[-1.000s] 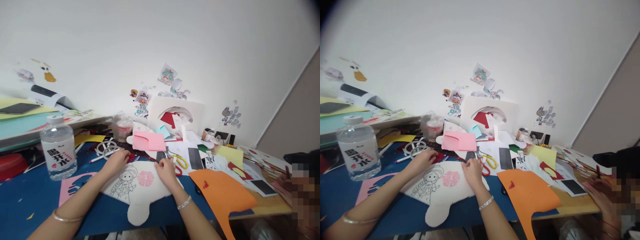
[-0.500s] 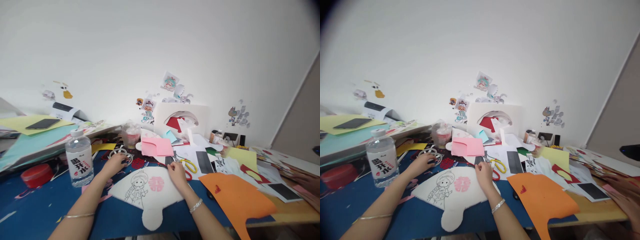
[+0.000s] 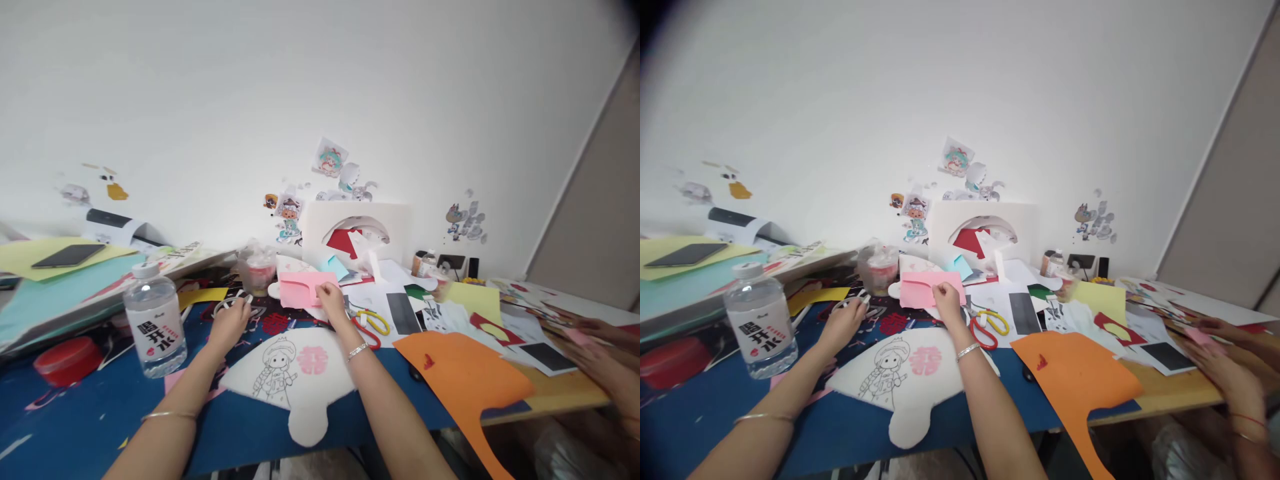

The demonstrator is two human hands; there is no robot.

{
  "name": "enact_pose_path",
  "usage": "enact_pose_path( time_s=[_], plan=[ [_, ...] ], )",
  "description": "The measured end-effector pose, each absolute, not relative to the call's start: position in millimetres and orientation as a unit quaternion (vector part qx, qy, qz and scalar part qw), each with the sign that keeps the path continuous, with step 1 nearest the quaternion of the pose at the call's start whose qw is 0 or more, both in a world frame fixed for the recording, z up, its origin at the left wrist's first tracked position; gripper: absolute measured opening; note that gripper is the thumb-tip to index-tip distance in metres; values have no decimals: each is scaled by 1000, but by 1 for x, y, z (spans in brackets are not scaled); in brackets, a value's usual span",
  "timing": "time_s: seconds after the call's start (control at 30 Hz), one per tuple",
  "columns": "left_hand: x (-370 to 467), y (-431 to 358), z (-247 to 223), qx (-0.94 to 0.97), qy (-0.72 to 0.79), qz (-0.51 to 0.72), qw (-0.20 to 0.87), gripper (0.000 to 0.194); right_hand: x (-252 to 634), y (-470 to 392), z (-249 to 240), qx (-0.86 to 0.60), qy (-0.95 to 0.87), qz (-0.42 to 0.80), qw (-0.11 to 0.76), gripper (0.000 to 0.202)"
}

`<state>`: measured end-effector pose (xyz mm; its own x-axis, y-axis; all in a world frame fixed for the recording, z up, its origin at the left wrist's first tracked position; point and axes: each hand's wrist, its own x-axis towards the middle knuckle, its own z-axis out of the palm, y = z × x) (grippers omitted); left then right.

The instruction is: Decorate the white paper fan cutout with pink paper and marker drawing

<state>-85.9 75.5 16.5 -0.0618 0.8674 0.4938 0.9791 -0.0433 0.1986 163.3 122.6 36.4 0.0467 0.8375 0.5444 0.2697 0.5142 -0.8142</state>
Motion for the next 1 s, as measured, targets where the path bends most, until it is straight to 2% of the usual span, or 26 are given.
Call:
enact_pose_path(
  time_s=[0.2, 0.43, 0.67, 1.0],
  plan=[
    [-73, 69, 21, -698, -627, -332, 101, 34, 164, 116, 29, -337, -653, 383, 560, 24],
    [-16, 57, 17, -836, -436, -315, 112, 28, 144, 96, 19, -278, -657, 503, 488, 30],
    [-23, 60, 17, -861, -359, -335, 131, 33, 142, 96, 21, -288, -596, 569, 488, 32],
    [-43, 81, 13, -873, -282, -355, 179, 23, 148, 101, 23, -299, -530, 605, 514, 24]
  ],
)
